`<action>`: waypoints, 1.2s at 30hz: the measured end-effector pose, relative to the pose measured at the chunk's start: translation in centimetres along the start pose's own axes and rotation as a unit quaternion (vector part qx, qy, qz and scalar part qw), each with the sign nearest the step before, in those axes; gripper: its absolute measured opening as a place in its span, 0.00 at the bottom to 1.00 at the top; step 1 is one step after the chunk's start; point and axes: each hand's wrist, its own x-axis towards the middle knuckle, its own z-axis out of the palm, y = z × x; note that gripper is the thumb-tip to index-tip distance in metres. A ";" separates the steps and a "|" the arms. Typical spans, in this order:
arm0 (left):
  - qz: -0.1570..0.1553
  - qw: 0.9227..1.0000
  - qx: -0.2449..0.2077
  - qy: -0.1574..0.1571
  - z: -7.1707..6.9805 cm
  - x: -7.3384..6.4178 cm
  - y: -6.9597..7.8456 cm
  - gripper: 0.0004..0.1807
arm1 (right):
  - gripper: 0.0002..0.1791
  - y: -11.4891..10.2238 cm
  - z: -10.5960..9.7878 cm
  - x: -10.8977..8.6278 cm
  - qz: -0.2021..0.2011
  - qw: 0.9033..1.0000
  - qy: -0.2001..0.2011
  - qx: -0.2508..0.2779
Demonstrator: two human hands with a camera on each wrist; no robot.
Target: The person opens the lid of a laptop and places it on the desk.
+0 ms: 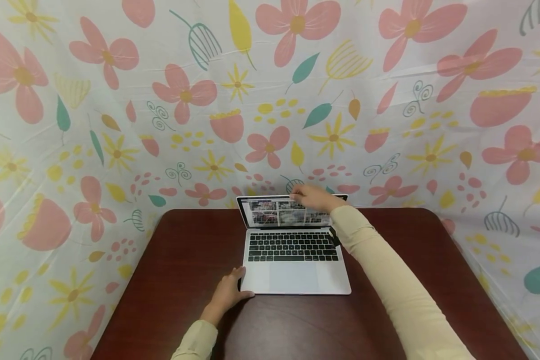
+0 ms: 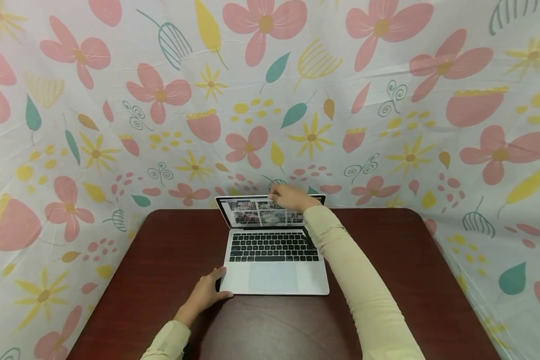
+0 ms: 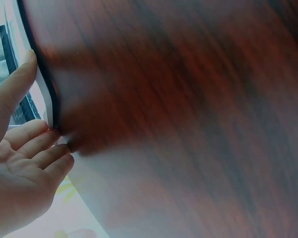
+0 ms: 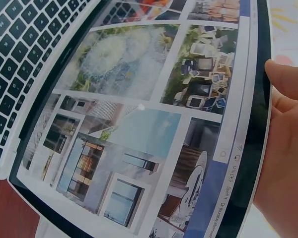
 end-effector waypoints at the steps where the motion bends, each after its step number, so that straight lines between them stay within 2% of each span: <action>1: 0.001 1.000 -0.001 -0.001 0.0 0.0 0.0 0.45 | 0.15 0.1 0.0 0.1 0.002 1.000 0.005 -0.005; 9: 0.007 1.000 -0.002 0.000 0.0 0.2 -0.4 0.45 | 0.15 0.4 0.2 1.6 -0.015 0.996 0.073 -0.052; 15: 0.006 1.000 -0.002 0.003 0.0 0.2 -0.3 0.45 | 0.14 0.3 0.2 2.1 -0.008 0.990 0.121 -0.078; 21: 0.008 1.000 0.001 0.005 0.0 0.1 -0.2 0.45 | 0.13 0.7 0.5 2.9 0.007 0.975 0.182 -0.129; 27: -0.002 1.000 -0.003 -0.002 0.1 0.0 -0.2 0.45 | 0.15 1.1 1.1 4.0 0.047 0.958 0.232 -0.160; 33: -0.003 1.000 -0.002 -0.002 0.0 0.2 -0.2 0.45 | 0.16 1.4 1.6 4.9 0.080 0.944 0.285 -0.147; 36: -0.002 1.000 0.004 -0.003 -0.1 0.2 -0.2 0.44 | 0.17 1.6 1.9 5.4 0.085 0.933 0.312 -0.155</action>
